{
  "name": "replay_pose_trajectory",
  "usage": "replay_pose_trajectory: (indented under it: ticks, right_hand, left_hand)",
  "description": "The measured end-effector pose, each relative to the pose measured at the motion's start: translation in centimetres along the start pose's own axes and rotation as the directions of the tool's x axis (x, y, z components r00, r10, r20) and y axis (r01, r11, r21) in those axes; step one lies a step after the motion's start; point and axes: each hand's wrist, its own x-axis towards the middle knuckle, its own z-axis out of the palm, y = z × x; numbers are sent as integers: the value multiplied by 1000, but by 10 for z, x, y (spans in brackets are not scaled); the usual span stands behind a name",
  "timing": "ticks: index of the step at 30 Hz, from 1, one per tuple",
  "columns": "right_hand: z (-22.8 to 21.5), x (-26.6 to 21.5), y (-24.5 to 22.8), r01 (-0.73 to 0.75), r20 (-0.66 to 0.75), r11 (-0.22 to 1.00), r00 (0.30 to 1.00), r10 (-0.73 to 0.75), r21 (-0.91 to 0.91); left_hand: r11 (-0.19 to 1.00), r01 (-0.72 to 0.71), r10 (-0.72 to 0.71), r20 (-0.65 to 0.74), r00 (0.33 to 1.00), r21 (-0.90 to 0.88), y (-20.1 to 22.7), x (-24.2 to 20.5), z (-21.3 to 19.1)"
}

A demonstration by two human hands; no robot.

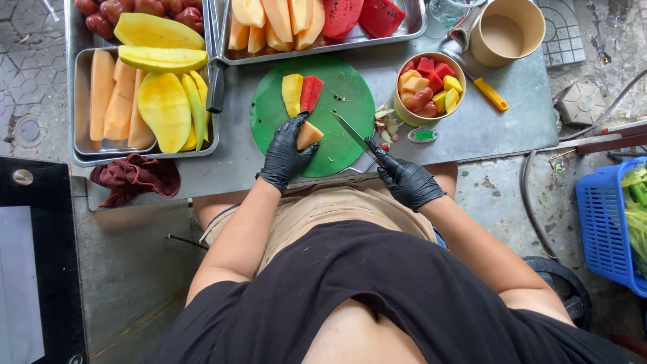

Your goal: Cutting and assembling fruit cups with watermelon, melon, and mango.

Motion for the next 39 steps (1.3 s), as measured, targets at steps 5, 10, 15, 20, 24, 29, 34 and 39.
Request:
replay_pose_trajectory:
  ticks: [5,10,15,20,24,29,34,39]
  right_hand:
    - [-30,1,-43,-116,17,993,993,116,22]
    - [-24,6,-38,-82,47,993,996,78,90]
    - [-50,26,-75,-322,158,946,937,313,32]
    - [-42,53,-47,-187,94,979,979,179,85]
    - [-49,72,-44,-87,18,982,996,85,167]
    - [-38,63,-21,48,-70,994,997,-41,98]
    - [-51,55,-62,-366,161,930,920,358,28]
    - [-28,67,-50,-116,74,988,990,124,-101]
  left_hand:
    - [999,20,-20,-7,1000,28,0,-5,-15]
    - [1000,-12,12,-36,999,19,14,4,-8]
    - [983,-38,56,-96,994,177,-13,5,-13]
    - [991,80,-56,-201,978,111,-18,38,-27]
    - [965,24,9,-126,992,261,18,80,-8]
    - [895,-47,90,-76,993,443,0,84,32]
    - [933,-153,122,115,986,326,-6,63,37]
    - [994,-67,69,-24,997,90,-9,58,32]
